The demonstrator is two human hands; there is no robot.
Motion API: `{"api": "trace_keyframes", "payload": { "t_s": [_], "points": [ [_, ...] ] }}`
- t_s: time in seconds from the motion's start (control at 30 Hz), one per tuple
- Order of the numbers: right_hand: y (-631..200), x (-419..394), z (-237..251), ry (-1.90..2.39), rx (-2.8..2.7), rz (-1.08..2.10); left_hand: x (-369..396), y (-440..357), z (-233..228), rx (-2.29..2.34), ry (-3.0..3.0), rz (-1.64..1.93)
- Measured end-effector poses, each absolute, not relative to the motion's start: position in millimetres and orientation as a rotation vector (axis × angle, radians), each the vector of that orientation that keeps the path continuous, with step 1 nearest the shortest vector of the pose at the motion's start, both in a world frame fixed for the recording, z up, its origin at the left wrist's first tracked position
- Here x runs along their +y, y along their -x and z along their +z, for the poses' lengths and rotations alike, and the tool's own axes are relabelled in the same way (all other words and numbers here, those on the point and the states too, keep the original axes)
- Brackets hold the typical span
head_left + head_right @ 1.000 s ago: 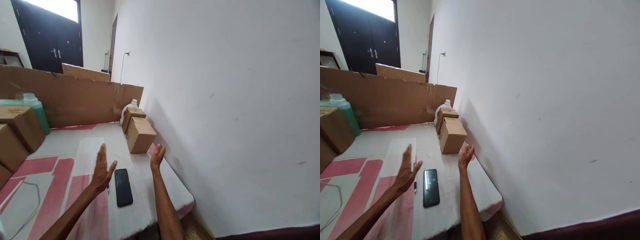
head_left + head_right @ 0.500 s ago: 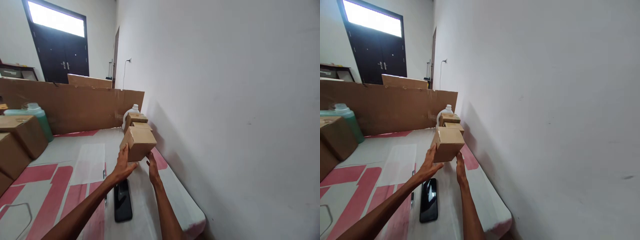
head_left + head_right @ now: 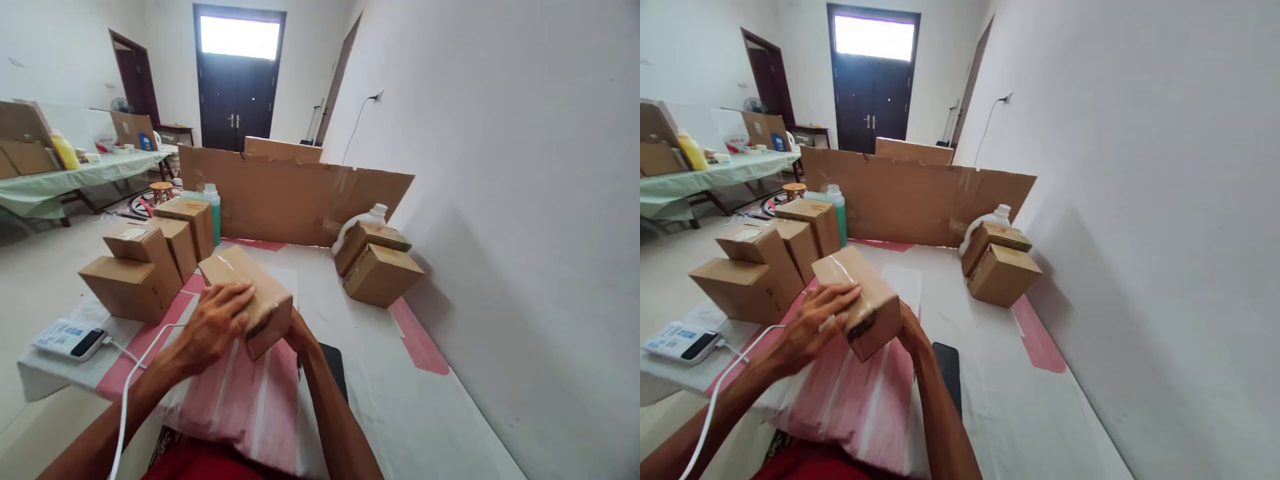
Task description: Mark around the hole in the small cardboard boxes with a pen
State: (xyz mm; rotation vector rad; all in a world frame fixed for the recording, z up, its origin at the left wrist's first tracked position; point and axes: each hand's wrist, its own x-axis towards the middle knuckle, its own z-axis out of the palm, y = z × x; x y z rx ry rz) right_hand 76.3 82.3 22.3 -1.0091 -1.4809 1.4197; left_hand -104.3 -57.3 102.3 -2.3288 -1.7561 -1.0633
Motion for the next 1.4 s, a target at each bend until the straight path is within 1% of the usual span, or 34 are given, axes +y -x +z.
{"api": "trace_keyframes", "payload": {
  "t_s": [0.13,0.2,0.3,0.4,0.53,0.67,0.8,0.9,0.97,1.03,1.13,1.23,1.4],
  "points": [
    [-77,81,24,0.801,-1.506,1.798,-48,143,106,-1.928,2.176,-1.393],
    [-88,76,34,0.714,-1.519,1.843,-43,149,104,-1.953,2.12,-1.533],
    [-101,61,52,0.65,-1.648,1.705,-36,146,102,-1.954,2.009,-1.712],
    [-106,44,61,0.706,-1.697,1.559,-35,134,100,-1.923,1.949,-1.813],
    [-102,19,48,0.868,-1.626,1.444,-39,120,92,-1.965,1.881,-2.022],
    [-97,-18,26,1.021,-1.547,1.426,-39,114,78,-1.967,1.963,-2.203],
    [-105,-49,14,1.081,-1.588,1.477,-37,113,67,-2.029,2.152,-2.199],
    [-122,-45,21,1.08,-1.741,1.468,-38,114,65,-2.044,2.232,-2.177],
    [-129,-31,35,1.142,-1.773,1.291,-39,112,66,-2.051,2.276,-2.134],
    [-126,-13,55,1.185,-1.728,1.001,-40,109,68,-2.031,2.303,-2.074],
    [-104,6,84,1.084,-1.766,0.654,-40,102,71,-1.93,2.33,-1.981],
    [-78,13,98,0.978,-1.896,0.583,-40,96,72,-1.859,2.341,-1.904],
    [-64,13,94,1.051,-1.873,0.516,-41,92,76,-1.906,2.089,-1.946]
  ]
}}
